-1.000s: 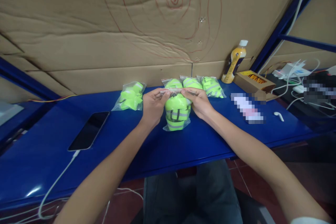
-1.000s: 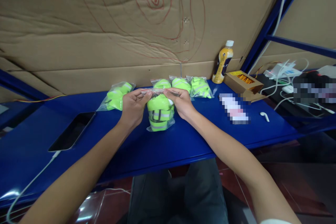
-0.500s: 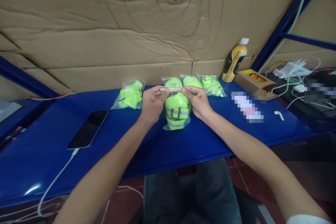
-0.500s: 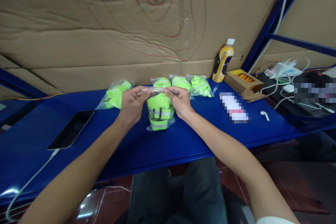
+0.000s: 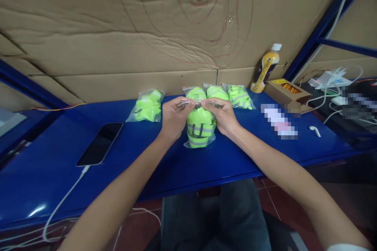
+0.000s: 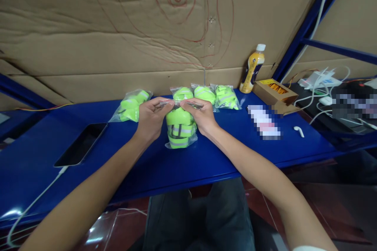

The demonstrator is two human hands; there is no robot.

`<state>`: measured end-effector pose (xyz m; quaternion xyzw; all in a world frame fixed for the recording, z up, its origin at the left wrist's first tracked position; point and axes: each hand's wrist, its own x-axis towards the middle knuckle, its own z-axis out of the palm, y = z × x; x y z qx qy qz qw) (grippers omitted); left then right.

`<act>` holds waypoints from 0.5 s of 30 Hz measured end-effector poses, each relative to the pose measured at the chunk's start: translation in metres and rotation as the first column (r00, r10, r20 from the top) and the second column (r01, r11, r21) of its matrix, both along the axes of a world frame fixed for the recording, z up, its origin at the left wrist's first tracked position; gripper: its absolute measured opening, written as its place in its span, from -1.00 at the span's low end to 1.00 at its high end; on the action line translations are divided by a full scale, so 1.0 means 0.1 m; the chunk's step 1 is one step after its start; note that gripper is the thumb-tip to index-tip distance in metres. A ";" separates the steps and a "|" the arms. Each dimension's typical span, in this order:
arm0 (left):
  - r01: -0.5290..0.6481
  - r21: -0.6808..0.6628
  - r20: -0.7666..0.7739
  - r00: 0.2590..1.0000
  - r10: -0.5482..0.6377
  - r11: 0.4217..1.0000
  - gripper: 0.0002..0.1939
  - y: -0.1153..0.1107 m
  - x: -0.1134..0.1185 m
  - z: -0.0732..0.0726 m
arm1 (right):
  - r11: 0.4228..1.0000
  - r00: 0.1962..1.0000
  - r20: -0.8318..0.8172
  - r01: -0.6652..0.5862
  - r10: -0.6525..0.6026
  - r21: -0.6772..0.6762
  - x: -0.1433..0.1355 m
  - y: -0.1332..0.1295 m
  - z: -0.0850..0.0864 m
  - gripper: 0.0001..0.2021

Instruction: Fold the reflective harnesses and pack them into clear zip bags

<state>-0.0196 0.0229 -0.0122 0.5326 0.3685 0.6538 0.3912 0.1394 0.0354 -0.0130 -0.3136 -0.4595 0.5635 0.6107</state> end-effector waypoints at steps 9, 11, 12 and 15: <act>0.155 -0.124 -0.032 0.987 -0.160 0.980 -0.52 0.03 -0.07 -0.01 | 0.999 0.999 -0.025 0.025 -0.026 -0.046 0.04 0.06 -0.07 -0.65; 0.269 -0.237 -0.077 0.953 -0.294 0.934 -0.37 0.02 -0.07 -0.01 | 0.996 0.995 -0.077 0.053 -0.059 -0.071 0.06 0.09 -0.09 -0.64; 0.305 -0.284 -0.100 0.933 -0.344 0.909 -0.30 0.02 -0.07 -0.01 | 0.996 0.994 -0.089 0.057 -0.064 -0.073 0.06 0.10 -0.10 -0.63; 0.317 -0.315 -0.147 0.915 -0.376 0.894 -0.21 0.05 -0.09 -0.01 | 0.996 0.994 -0.075 0.081 -0.083 -0.034 0.07 0.17 -0.14 -0.59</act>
